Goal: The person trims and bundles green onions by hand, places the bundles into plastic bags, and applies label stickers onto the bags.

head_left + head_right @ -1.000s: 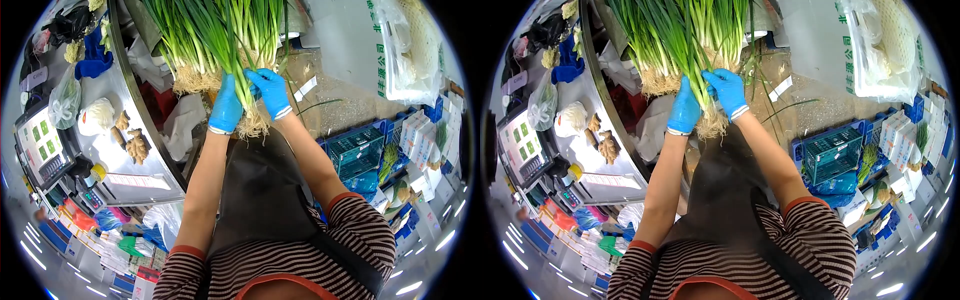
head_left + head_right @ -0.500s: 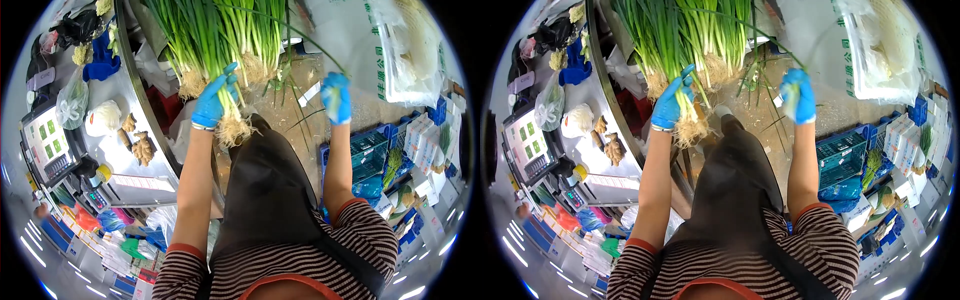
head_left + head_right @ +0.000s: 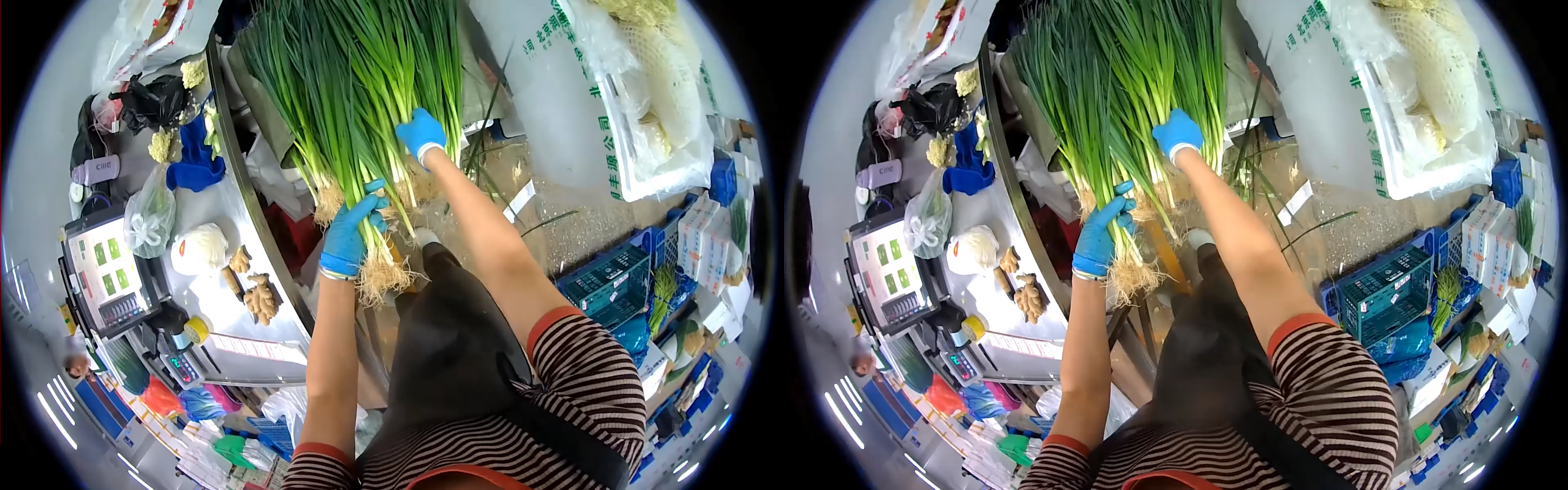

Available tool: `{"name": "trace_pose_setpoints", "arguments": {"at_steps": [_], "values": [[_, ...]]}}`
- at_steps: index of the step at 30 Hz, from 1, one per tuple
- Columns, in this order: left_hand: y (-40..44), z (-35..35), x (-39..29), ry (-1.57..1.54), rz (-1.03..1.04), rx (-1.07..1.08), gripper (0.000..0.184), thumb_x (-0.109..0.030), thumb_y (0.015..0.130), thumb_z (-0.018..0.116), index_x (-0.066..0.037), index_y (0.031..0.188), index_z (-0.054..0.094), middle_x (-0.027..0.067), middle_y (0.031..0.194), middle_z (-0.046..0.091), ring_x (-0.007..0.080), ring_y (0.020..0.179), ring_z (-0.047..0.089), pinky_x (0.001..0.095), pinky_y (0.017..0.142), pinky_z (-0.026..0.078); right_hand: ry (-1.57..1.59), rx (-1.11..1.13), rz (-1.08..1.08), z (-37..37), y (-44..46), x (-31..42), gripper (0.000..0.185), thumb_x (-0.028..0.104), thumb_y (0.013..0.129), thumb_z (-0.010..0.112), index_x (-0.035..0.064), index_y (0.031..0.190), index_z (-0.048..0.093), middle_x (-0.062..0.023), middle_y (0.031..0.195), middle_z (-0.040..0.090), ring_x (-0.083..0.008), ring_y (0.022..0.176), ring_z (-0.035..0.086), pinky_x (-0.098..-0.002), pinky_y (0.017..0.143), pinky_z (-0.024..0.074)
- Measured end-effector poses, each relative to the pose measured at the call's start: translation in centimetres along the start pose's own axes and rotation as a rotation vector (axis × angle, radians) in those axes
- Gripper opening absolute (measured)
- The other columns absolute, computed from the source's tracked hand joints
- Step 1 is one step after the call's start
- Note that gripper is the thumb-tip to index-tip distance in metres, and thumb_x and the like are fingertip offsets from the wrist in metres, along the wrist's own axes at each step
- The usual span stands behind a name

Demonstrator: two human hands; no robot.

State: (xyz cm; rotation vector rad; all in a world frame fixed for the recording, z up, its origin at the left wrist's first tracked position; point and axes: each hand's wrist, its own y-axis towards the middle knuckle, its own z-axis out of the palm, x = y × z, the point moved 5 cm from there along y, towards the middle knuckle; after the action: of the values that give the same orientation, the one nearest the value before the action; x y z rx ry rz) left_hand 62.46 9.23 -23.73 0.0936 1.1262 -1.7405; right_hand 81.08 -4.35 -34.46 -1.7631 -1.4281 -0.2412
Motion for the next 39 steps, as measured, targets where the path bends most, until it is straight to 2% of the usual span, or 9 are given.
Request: {"name": "trace_pose_setpoints", "arguments": {"at_steps": [3,7,10,12,18,22,29,31,39], "values": [[0.5,-1.1,0.4,0.038,-0.002,-0.032,0.037,-0.013,0.091,0.066,-0.003,0.126,0.06,0.0066,0.099,0.065,0.0079,0.071,0.055,0.0253,0.063,0.047,0.343,-0.013,-0.174,-3.3,-4.3,0.9,0.049,0.031,0.08,0.069,-0.0019,0.113,0.058,-0.0237,0.098,0.068,-0.0389,0.09,0.067,-0.045,0.079,0.0526],[2.0,-1.3,2.7,-0.035,-0.071,-0.008,0.037,-0.017,0.092,0.065,-0.005,0.127,0.06,0.0066,0.114,0.066,0.0131,0.09,0.062,0.0257,0.077,0.051,0.091,0.099,-0.129,-4.8,-13.9,1.1,0.049,0.03,0.082,0.071,-0.0026,0.116,0.058,-0.0194,0.092,0.067,-0.0283,0.082,0.067,-0.0388,0.072,0.0523],[3.0,-1.1,5.4,-0.195,-0.118,0.135,0.056,-0.028,0.095,0.061,-0.002,0.142,0.043,0.0115,0.138,0.053,0.0225,0.119,0.055,0.0354,0.103,0.044,0.864,0.414,-0.285,-1.3,-18.2,-2.0,0.032,0.022,0.094,0.063,-0.0016,0.115,0.061,-0.0065,0.096,0.065,-0.0119,0.082,0.061,-0.0278,0.071,0.0507],[2.4,0.7,5.1,-0.257,-0.118,0.318,0.068,-0.032,0.097,0.058,-0.001,0.15,0.028,0.0154,0.148,0.042,0.0259,0.13,0.048,0.0395,0.109,0.04,1.195,0.663,0.129,-0.7,-19.9,-4.1,0.036,0.029,0.098,0.057,-0.0001,0.119,0.062,-0.0077,0.099,0.068,-0.0143,0.084,0.064,-0.0278,0.076,0.0524],[1.9,-2.6,7.9,0.039,-0.134,-0.017,0.044,-0.009,0.091,0.064,-0.003,0.133,0.054,0.008,0.11,0.065,0.0193,0.101,0.063,0.0332,0.083,0.054,0.95,0.597,0.184,-0.3,-21.2,-5.6,0.042,0.034,0.1,0.054,0.0035,0.127,0.058,-0.007,0.093,0.067,-0.012,0.076,0.062,-0.0256,0.064,0.0517],[0.2,-0.7,5.5,-0.147,0.032,0.013,0.045,-0.009,0.091,0.064,-0.004,0.134,0.053,0.0108,0.117,0.065,0.0169,0.101,0.063,0.0284,0.082,0.052,0.968,0.752,0.0,-4.8,-22.2,-0.8,0.044,0.03,0.099,0.055,0.0016,0.132,0.054,-0.001,0.07,0.053,-0.0071,0.049,0.046,-0.0227,0.046,0.04],[0.9,-2.2,3.9,-0.204,-0.031,0.044,0.042,-0.018,0.093,0.062,0.002,0.129,0.054,0.0177,0.129,0.061,0.0161,0.095,0.065,0.0243,0.072,0.05,1.609,1.115,0.06,-5.4,-22.2,0.6,0.054,0.036,0.099,0.046,-0.0027,0.136,0.05,-0.0005,0.064,0.047,-0.0089,0.049,0.046,-0.0226,0.048,0.0405],[1.3,-2.7,4.8,-0.128,-0.057,0.063,0.038,-0.016,0.093,0.061,0.002,0.126,0.056,0.0173,0.127,0.062,0.0176,0.098,0.066,0.0254,0.074,0.051,1.412,0.854,0.349,-1.5,-20.6,-3.2,0.052,0.041,0.1,0.044,-0.0001,0.127,0.06,-0.0014,0.073,0.058,-0.0101,0.058,0.054,-0.0223,0.055,0.0449],[1.5,-2.7,8.2,-0.046,-0.095,0.069,0.05,-0.019,0.092,0.065,0.001,0.134,0.049,0.0147,0.128,0.06,0.024,0.118,0.057,0.0351,0.1,0.046,-0.015,0.19,-0.183,-1.1,-21.7,-4.7,0.026,0.029,0.091,0.064,0.005,0.101,0.058,-0.0163,0.083,0.066,-0.0342,0.07,0.063,-0.0437,0.065,0.0516]]}}
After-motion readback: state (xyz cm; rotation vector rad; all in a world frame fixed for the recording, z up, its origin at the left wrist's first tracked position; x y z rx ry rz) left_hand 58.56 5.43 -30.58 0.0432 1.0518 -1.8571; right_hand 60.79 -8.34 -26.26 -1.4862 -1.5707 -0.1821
